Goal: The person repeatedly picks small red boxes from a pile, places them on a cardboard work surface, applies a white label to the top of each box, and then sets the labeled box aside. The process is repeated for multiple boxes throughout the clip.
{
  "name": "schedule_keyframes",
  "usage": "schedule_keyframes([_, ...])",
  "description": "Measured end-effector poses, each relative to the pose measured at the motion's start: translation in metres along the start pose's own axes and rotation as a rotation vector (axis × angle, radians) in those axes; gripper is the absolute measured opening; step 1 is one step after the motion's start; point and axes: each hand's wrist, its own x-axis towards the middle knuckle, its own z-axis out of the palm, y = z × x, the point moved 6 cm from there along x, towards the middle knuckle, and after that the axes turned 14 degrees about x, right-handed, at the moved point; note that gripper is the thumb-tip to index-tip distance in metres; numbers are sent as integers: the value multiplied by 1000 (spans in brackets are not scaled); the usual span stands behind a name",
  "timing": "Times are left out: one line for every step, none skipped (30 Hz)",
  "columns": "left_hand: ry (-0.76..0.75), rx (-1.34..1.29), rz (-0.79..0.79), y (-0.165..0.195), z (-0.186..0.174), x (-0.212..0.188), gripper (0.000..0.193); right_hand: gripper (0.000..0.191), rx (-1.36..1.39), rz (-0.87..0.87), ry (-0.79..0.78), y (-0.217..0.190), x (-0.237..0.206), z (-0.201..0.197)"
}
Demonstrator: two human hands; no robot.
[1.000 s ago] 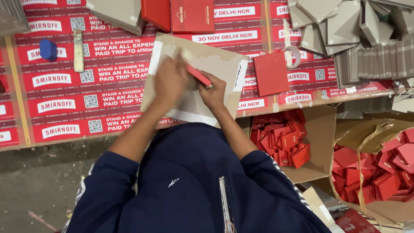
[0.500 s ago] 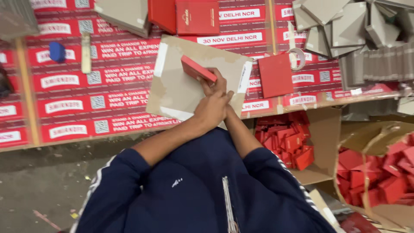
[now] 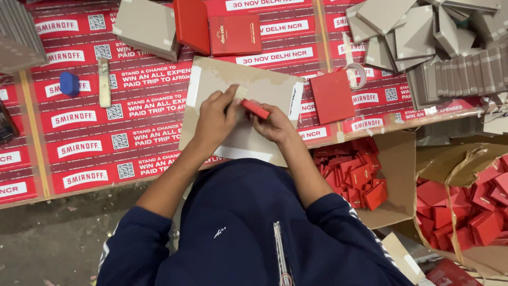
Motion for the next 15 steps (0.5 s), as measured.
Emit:
schedule_keyframes([14, 38, -22, -5, 7, 7, 35, 30, 35, 17, 41, 4, 3, -3])
schedule_keyframes([26, 76, -50, -9, 14, 11, 36, 32, 72, 37, 86, 8, 5, -7])
schedule_keyframes([38, 114, -79, -9, 22, 11, 37, 28, 108, 14, 40, 7, 8, -4])
schedule_keyframes([9, 146, -80, -4, 33, 9, 38, 25, 145, -9, -12, 6, 11, -1])
schedule_keyframes([-19, 176, -79, 6, 46, 7, 39, 22, 182, -35, -65, 4, 13, 3])
schedule_keyframes([-45, 207, -76, 17, 58, 6, 40, 21, 150, -99, -13, -1, 14, 1])
schedule_keyframes([-132, 205, -81, 27, 70, 0, 43, 20, 107, -154, 34, -5, 15, 0])
schedule_keyframes([-225, 203, -91, 37, 80, -10, 47, 20, 78, -182, 75, -8, 15, -2])
schedule_keyframes([-205, 195, -13, 49, 80, -20, 44, 19, 59, -188, 92, -9, 16, -2])
schedule_keyframes([-180, 188, 71, 60, 80, -26, 42, 19, 53, -176, 88, -9, 18, -2])
schedule_keyframes([-152, 176, 154, 68, 79, -29, 39, 18, 50, -166, 85, -8, 18, -1])
schedule_keyframes([-161, 134, 99, 64, 79, -30, 42, 18, 48, -158, 76, -6, 18, 1])
schedule_keyframes([-172, 99, 51, 57, 77, -29, 45, 18, 56, -154, 60, -5, 20, 0])
schedule_keyframes([-190, 69, 6, 46, 74, -28, 48, 17, 67, -151, 39, -4, 21, 3])
schedule_keyframes([-247, 152, 1, 33, 76, -18, 47, 17, 81, -140, 15, -2, 22, 4])
